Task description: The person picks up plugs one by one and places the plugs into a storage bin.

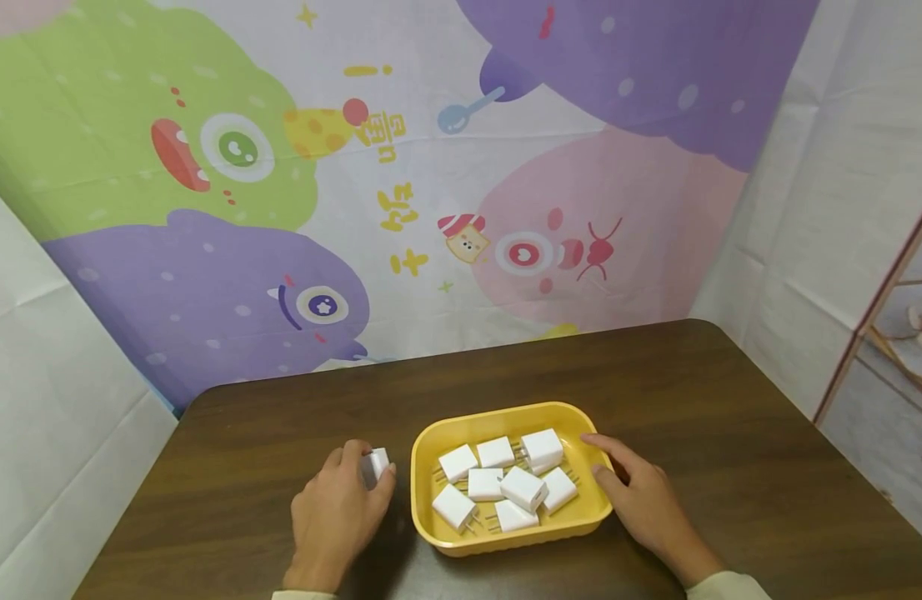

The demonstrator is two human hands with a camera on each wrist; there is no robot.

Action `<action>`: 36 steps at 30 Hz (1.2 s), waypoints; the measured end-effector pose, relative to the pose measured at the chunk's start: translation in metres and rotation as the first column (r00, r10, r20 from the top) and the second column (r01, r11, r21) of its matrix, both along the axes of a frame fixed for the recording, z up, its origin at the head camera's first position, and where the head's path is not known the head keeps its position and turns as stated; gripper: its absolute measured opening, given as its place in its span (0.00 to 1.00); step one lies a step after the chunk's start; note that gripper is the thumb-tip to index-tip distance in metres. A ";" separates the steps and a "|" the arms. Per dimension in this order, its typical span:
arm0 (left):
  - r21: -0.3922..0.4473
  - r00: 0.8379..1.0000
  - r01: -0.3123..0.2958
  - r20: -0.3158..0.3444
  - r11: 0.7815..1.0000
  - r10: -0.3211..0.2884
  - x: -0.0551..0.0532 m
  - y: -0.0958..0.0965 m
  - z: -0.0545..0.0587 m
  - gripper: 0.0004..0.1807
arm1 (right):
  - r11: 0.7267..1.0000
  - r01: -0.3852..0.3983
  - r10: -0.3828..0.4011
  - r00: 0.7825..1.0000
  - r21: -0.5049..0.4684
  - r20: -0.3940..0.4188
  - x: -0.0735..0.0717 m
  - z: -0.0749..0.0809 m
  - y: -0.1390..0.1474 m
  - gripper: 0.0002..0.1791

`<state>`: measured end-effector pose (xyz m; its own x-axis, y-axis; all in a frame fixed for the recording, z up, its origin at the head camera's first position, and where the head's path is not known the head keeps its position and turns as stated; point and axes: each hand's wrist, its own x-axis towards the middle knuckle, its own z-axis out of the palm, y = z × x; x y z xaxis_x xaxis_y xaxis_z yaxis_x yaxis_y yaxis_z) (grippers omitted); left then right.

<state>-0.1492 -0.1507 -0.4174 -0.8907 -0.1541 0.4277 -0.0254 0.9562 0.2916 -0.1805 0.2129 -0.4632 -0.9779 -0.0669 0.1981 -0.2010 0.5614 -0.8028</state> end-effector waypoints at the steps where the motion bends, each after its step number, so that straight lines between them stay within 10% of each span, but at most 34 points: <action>1: 0.006 1.000 -0.005 -0.017 1.000 0.005 0.000 0.000 0.001 0.22 | 1.000 -0.001 0.001 1.000 -0.001 0.001 0.000 0.000 0.000 0.20; 12: 0.025 0.980 0.048 -0.193 0.999 -0.042 0.002 0.009 0.013 0.22 | 1.000 0.008 -0.008 1.000 0.000 0.000 0.001 0.001 0.000 0.19; 23: -0.088 0.909 0.144 -0.381 0.986 -0.166 0.002 0.027 0.024 0.23 | 1.000 0.000 0.000 1.000 -0.008 -0.007 0.001 0.001 0.001 0.19; 36: -0.126 0.872 0.280 -0.381 0.952 -0.307 0.005 0.056 0.028 0.23 | 1.000 -0.004 0.004 1.000 0.004 0.002 0.000 0.002 0.001 0.19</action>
<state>-0.1446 -0.0951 -0.3891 -0.6480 0.1281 0.7508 0.3628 0.9186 0.1564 -0.1802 0.2140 -0.4613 -0.9779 -0.0718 0.1962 -0.2021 0.5639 -0.8007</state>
